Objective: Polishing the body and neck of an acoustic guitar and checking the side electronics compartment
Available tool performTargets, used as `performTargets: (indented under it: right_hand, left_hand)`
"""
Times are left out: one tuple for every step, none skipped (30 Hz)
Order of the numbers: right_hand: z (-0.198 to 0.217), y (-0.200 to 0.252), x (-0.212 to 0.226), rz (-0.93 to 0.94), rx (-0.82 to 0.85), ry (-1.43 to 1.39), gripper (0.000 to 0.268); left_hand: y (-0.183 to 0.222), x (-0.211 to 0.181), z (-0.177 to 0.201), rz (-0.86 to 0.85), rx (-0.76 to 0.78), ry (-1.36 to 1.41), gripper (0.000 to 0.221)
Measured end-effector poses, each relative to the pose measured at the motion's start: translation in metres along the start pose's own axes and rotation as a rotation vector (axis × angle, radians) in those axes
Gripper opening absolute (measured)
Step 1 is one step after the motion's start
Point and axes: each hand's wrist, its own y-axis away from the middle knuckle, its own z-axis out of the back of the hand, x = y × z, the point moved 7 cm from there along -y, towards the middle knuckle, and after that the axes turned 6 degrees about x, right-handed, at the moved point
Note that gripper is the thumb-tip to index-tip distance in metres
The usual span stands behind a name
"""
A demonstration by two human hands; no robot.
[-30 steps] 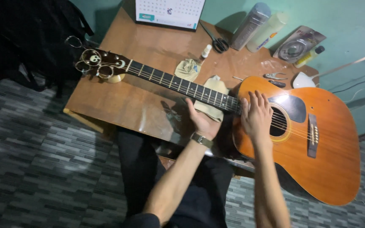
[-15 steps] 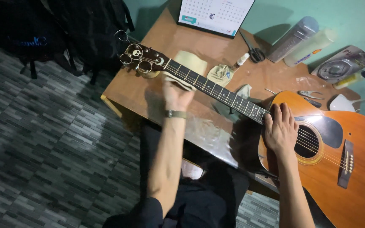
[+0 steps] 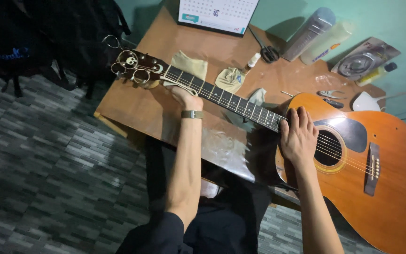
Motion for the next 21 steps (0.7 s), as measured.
performTargets:
  right_hand:
    - [0.0, 0.0, -0.001, -0.007, 0.001, 0.0, 0.061]
    - [0.0, 0.0, -0.001, -0.002, -0.004, -0.002, 0.06]
    - [0.0, 0.001, 0.0, 0.003, -0.008, -0.004, 0.06]
    - [-0.001, 0.001, 0.0, 0.0, -0.003, -0.002, 0.06]
    - [-0.002, 0.001, 0.0, -0.002, -0.006, 0.003, 0.06]
    - [-0.001, 0.0, 0.0, 0.0, -0.011, 0.013, 0.059]
    - [-0.001, 0.002, 0.0, 0.0, -0.007, 0.018, 0.059]
    - [0.0, 0.002, 0.001, 0.0, -0.012, 0.013, 0.059]
    - [0.002, 0.002, 0.002, 0.001, -0.016, 0.009, 0.058]
    - [0.003, 0.002, 0.002, 0.003, -0.015, 0.009, 0.058]
    - [0.003, 0.002, 0.001, -0.005, -0.005, 0.005, 0.059]
    - [0.002, 0.002, 0.003, -0.013, 0.005, -0.006, 0.06]
    - [0.004, 0.002, 0.001, -0.01, 0.005, -0.011, 0.06]
    - [0.005, 0.001, 0.002, -0.015, 0.01, 0.0, 0.059]
    - [0.005, 0.001, 0.003, -0.019, 0.015, 0.011, 0.058]
    - [0.003, 0.001, 0.003, -0.012, 0.007, 0.002, 0.058]
    - [0.0, 0.0, 0.003, -0.003, 0.0, 0.003, 0.059]
    - [-0.001, 0.005, -0.002, 0.0, 0.002, 0.013, 0.06]
    - [-0.001, 0.003, -0.002, 0.002, 0.003, 0.014, 0.06]
    - [0.0, 0.003, -0.001, 0.015, -0.024, 0.021, 0.06]
    - [0.001, 0.004, 0.0, 0.029, -0.051, 0.028, 0.06]
  left_hand:
    - [-0.015, 0.054, 0.014, 0.004, 0.005, -0.004, 0.059]
    - [-0.021, 0.075, 0.024, -0.388, -0.114, -0.275, 0.05]
    - [-0.017, 0.098, 0.011, -0.782, -0.229, -0.544, 0.042]
    - [0.003, 0.141, 0.035, -0.778, -0.227, -0.549, 0.042]
    - [0.009, 0.202, 0.042, -0.521, 0.011, -0.954, 0.069]
    - [0.023, 0.272, 0.057, -0.225, 0.255, -1.324, 0.1]
    - [0.068, 0.244, 0.06, -0.218, 0.255, -1.323, 0.1]
    - [0.105, 0.221, 0.046, -0.098, 0.368, -1.116, 0.103]
    - [0.144, 0.195, 0.022, 0.018, 0.473, -0.902, 0.108]
    - [0.146, 0.196, 0.016, 0.018, 0.471, -0.901, 0.108]
    - [0.15, 0.204, 0.012, 0.157, 0.481, -0.618, 0.091]
    - [0.151, 0.209, 0.007, 0.284, 0.483, -0.337, 0.074]
    - [0.15, 0.21, 0.004, 0.279, 0.48, -0.34, 0.074]
    - [0.151, 0.217, -0.001, 0.454, 0.465, 0.086, 0.055]
    - [0.152, 0.221, -0.008, 0.612, 0.437, 0.519, 0.047]
    - [0.143, 0.223, 0.007, 0.599, 0.444, 0.519, 0.047]
    - [0.132, 0.23, 0.03, 0.495, 0.566, -0.416, 0.07]
    - [0.127, 0.233, 0.054, 0.325, 0.604, -1.346, 0.106]
    - [0.102, 0.211, 0.046, 0.326, 0.603, -1.345, 0.106]
    - [0.076, 0.187, 0.041, 0.328, 0.533, -1.116, 0.096]
    - [0.05, 0.162, 0.036, 0.325, 0.462, -0.887, 0.087]
